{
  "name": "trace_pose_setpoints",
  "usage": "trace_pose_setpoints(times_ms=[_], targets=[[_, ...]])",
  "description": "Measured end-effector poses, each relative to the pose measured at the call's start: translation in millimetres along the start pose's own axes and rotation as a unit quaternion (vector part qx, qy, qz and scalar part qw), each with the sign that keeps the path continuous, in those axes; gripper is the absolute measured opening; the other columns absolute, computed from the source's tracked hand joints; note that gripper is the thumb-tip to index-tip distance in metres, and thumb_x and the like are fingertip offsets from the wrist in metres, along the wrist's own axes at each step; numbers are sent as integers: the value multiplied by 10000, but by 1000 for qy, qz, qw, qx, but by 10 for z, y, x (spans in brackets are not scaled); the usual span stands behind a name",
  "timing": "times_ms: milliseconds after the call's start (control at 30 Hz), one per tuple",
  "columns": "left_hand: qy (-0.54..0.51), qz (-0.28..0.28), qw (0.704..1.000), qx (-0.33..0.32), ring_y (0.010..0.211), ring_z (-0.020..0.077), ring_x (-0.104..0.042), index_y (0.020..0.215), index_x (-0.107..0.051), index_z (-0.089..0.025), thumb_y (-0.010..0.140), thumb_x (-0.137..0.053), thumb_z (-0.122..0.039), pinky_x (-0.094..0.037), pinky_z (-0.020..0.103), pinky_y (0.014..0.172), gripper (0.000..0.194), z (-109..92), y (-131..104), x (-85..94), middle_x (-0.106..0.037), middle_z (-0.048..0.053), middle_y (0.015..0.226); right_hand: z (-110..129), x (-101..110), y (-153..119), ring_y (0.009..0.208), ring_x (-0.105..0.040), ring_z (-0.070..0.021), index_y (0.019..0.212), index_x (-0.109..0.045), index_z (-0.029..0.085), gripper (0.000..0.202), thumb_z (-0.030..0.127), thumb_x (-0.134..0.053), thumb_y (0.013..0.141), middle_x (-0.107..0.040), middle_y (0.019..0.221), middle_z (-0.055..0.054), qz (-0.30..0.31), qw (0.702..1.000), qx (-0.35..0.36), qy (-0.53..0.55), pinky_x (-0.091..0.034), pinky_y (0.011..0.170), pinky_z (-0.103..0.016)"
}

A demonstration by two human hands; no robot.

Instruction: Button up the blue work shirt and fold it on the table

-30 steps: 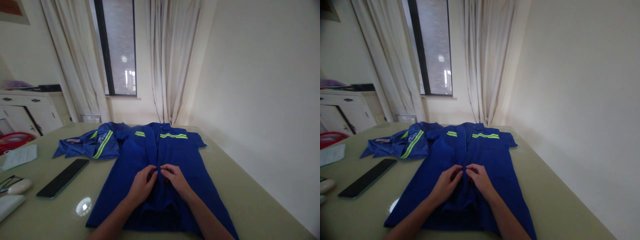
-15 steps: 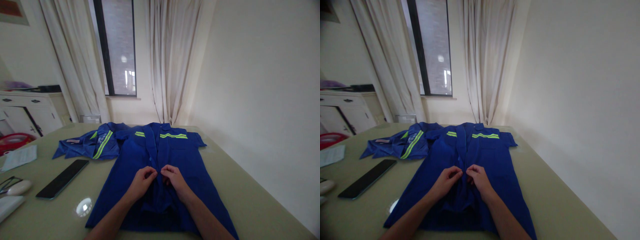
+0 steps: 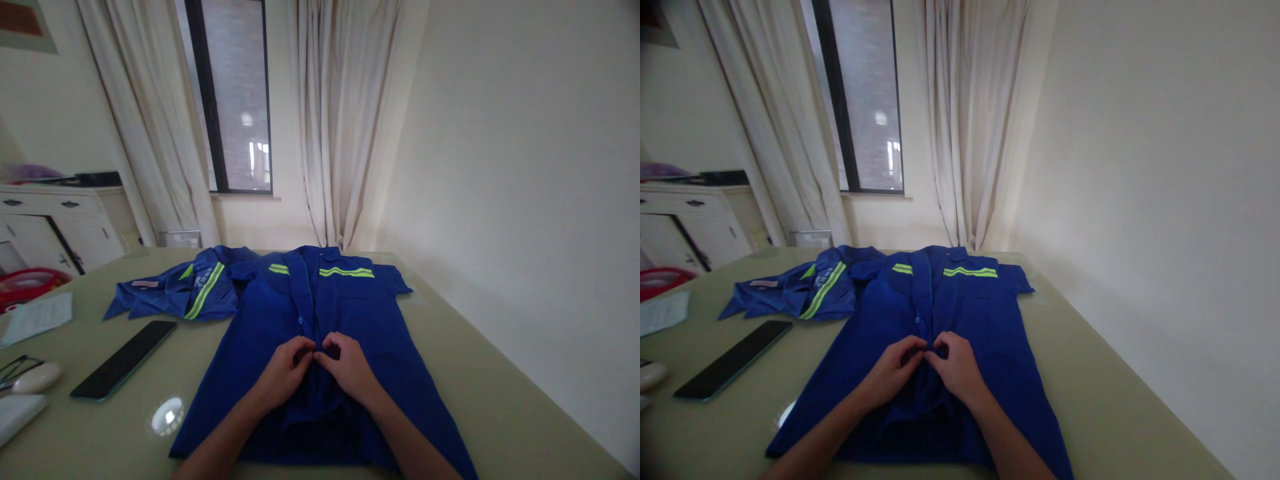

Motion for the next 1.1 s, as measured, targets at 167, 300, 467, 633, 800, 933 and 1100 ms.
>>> trace_pose_setpoints(times_ms=[167,300,467,633,800,933,1100], targets=[[79,28,996,-4,725,162,-586,890,-695,-215,824,-606,-211,-412,261,666,111,15,4,-19,-662,7,813,27,103,53,640,-524,-161,853,-699,217,103,258,-676,762,-628,698,16,-25,999,-1,31,-387,619,-273],[74,18,997,32,714,166,-602,938,-682,-215,817,-606,-199,-407,266,660,144,59,22,-45,-678,-5,790,34,151,56,636,-546,-166,866,-739,203,136,268,-668,769,-665,723,-5,-30,999,3,18,-402,626,-285],[75,-5,997,26,744,168,-595,892,-696,-212,821,-583,-177,-426,277,687,138,88,33,-55,-649,15,854,22,54,15,651,-561,-157,836,-746,212,165,152,-634,733,-652,738,-3,-3,999,33,-30,-400,634,-276],[54,-59,997,-4,837,179,-619,925,-657,-224,898,-514,-184,-477,290,756,151,60,9,-43,-638,39,972,49,-2,-11,662,-577,-159,844,-750,219,181,136,-627,742,-665,760,-9,8,998,34,-43,-406,627,-271],[84,-84,992,-32,890,204,-659,942,-654,-243,928,-506,-181,-496,316,819,161,40,-5,-44,-693,33,927,34,13,3,631,-589,-164,826,-752,210,115,201,-668,748,-669,685,-3,9,1000,14,-4,-416,603,-271],[95,-100,990,-34,899,210,-690,965,-693,-261,935,-542,-233,-517,323,825,157,62,1,-22,-732,25,943,-39,-25,42,508,-568,-155,806,-722,187,281,441,-608,844,-620,566,5,46,990,-60,118,-412,504,-265],[104,-97,989,-49,904,204,-705,971,-719,-269,949,-536,-265,-523,315,836,184,60,3,-16,-754,16,954,-202,-120,114,417,-551,-141,864,-639,182,454,599,-690,694,-582,496,44,94,953,-154,244,-391,424,-237]])
Point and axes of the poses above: each hand's wrist, its own y-axis towards the middle knuckle, its own x-axis out of the back of the hand, z = x × y, the point moved 2 cm from there along y, towards the middle knuckle
